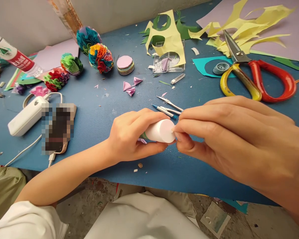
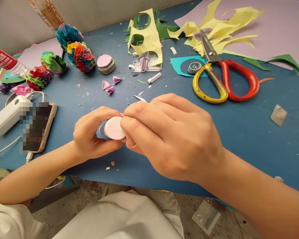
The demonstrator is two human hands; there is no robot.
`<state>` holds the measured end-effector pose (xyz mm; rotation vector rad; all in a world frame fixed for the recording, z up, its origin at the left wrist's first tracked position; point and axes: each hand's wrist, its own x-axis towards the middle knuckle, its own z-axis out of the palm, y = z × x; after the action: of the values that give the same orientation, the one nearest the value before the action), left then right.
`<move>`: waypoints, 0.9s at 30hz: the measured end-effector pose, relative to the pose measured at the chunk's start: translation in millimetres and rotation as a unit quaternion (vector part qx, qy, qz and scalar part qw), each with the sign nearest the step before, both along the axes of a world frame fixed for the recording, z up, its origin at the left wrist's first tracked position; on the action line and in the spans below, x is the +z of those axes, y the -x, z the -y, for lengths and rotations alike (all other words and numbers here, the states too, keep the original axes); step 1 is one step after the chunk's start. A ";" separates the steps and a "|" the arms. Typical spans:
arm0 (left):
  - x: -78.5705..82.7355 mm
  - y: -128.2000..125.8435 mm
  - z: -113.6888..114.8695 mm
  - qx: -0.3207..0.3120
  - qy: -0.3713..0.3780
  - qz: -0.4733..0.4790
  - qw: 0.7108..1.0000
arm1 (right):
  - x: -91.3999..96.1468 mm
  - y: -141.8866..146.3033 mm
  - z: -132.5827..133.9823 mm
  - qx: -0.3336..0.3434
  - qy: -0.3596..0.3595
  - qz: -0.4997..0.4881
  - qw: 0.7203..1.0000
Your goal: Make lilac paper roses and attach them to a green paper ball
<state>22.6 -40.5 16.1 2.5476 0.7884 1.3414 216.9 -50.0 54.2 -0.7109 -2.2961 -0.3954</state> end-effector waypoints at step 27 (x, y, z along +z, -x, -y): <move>2.5 0.1 -1.8 0.002 -0.036 0.040 0.999 | -0.3 -4.0 -5.3 -0.049 0.023 -0.079 0.995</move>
<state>22.5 -38.7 18.7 2.5278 0.7455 1.4892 221.0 -44.7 53.9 -0.8490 -2.1331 -0.3210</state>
